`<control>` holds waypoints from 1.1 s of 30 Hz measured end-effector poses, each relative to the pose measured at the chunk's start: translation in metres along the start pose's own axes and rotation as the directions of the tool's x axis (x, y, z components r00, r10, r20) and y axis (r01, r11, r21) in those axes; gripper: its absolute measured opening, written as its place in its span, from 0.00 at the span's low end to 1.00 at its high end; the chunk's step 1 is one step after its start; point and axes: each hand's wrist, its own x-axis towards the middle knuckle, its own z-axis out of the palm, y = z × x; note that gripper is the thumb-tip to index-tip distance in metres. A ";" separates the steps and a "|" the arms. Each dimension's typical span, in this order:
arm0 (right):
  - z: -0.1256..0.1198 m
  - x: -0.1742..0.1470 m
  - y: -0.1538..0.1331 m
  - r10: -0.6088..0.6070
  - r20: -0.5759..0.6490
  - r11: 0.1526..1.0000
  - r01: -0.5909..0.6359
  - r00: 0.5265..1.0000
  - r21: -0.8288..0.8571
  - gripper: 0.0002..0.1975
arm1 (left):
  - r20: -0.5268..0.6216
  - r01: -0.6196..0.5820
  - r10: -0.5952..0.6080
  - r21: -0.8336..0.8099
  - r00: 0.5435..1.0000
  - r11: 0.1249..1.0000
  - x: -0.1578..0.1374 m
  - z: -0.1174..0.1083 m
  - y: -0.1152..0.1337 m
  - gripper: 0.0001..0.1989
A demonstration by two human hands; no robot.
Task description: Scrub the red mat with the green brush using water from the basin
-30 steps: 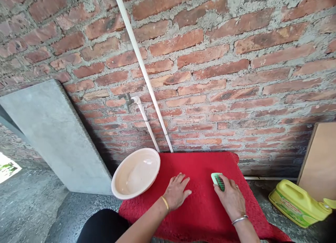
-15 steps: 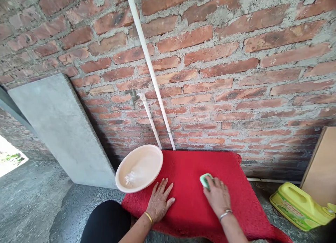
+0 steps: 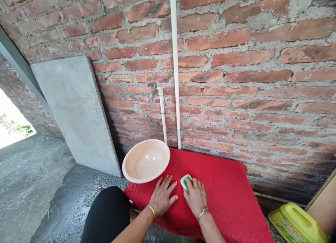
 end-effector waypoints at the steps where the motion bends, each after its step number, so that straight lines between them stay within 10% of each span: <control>1: 0.001 0.003 0.001 -0.001 0.007 1.000 0.001 1.000 -0.015 0.20 | -0.005 -0.002 0.002 -0.009 1.000 1.000 0.000 0.000 0.000 0.30; 11: -0.004 -0.039 0.184 0.428 -0.255 0.825 -0.490 0.867 -0.282 0.25 | -0.023 0.020 -0.023 -0.125 0.999 0.992 0.000 0.000 0.003 0.29; 22: 0.013 -0.059 0.028 -0.015 -0.132 0.989 -0.005 0.991 -0.148 0.20 | -0.086 0.007 -0.017 -0.121 0.996 0.993 0.002 0.008 0.003 0.28; 26: 0.004 -0.069 0.084 0.146 -0.137 0.963 -0.172 0.980 -0.206 0.19 | -0.101 0.008 -0.021 -0.130 0.995 0.991 0.003 0.010 0.004 0.27; 33: -0.025 -0.099 0.190 0.481 -0.344 0.810 -0.559 0.807 -0.179 0.25 | -0.099 0.016 -0.027 -0.110 0.995 0.994 0.004 0.011 0.004 0.27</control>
